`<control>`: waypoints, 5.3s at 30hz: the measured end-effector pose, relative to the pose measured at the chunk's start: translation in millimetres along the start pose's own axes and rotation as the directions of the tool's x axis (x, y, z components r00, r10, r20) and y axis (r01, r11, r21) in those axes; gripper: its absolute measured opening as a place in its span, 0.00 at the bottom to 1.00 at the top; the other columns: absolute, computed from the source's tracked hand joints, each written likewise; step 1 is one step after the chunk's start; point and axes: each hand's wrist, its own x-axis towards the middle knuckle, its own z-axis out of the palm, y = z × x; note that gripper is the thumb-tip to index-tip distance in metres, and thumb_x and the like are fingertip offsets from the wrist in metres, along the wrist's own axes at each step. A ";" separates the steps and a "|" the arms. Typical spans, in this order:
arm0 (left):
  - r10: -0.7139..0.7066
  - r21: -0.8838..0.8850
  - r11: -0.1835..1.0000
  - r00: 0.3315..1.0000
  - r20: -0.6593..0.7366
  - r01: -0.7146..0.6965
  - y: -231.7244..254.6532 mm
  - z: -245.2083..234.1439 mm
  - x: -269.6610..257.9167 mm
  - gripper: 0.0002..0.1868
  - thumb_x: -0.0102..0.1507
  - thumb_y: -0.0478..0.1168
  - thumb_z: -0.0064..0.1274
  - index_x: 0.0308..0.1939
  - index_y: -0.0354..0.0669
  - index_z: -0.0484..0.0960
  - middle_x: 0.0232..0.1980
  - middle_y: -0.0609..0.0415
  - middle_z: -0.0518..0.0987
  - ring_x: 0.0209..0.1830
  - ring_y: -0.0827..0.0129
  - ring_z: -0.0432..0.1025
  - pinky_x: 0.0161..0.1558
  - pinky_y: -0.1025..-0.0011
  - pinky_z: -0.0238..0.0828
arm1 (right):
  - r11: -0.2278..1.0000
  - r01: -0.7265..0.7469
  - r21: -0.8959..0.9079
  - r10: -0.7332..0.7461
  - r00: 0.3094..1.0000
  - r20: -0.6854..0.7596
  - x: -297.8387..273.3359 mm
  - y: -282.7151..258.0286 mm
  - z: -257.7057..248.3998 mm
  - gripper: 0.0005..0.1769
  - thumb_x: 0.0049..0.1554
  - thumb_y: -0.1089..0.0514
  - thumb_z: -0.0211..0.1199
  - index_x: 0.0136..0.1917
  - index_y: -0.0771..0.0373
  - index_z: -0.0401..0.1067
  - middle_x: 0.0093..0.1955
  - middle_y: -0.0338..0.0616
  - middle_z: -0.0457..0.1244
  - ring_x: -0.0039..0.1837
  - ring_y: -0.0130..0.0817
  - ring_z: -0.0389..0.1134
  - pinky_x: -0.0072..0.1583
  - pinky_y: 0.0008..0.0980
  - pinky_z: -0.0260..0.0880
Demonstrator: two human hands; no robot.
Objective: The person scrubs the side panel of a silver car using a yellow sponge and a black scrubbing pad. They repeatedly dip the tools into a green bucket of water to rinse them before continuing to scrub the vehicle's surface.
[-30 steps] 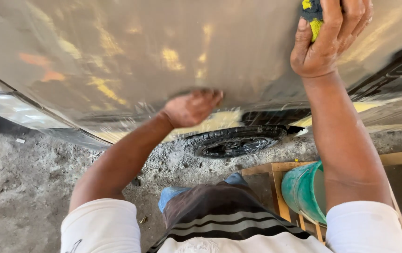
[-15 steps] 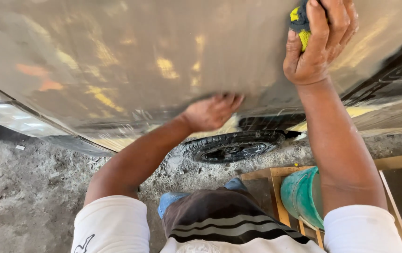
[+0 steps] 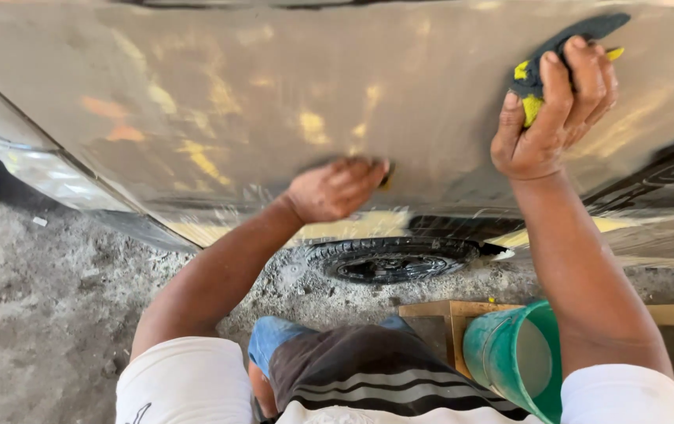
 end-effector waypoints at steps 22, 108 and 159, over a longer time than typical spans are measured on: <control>0.462 0.278 0.736 0.758 0.460 -0.617 -46.0 -63.7 -166.5 0.24 0.72 0.50 0.38 0.68 0.41 0.68 0.76 0.45 0.65 0.72 0.65 0.70 0.71 0.73 0.69 | 1.000 0.003 -0.027 0.001 0.991 0.132 8.7 -164.9 60.1 0.25 0.76 0.48 0.52 0.79 0.62 0.61 0.82 0.53 0.51 0.83 0.55 0.49 0.79 0.58 0.48; -0.224 0.232 0.952 0.971 0.079 0.200 -159.1 -171.2 -283.7 0.15 0.74 0.45 0.60 0.61 0.44 0.77 0.69 0.46 0.71 0.63 0.57 0.68 0.60 0.62 0.68 | 0.992 0.070 0.110 -0.080 0.993 0.086 109.9 -297.3 138.7 0.25 0.70 0.47 0.58 0.72 0.64 0.64 0.73 0.54 0.55 0.76 0.54 0.54 0.74 0.62 0.52; -0.882 -0.081 0.312 0.257 -0.396 0.947 -37.8 -89.0 -297.5 0.24 0.74 0.45 0.54 0.67 0.36 0.66 0.74 0.35 0.60 0.72 0.42 0.58 0.71 0.46 0.60 | 0.780 0.608 0.148 -0.625 0.741 0.245 50.4 -389.8 157.1 0.17 0.66 0.53 0.63 0.68 0.45 0.75 0.71 0.30 0.62 0.70 0.31 0.61 0.69 0.36 0.58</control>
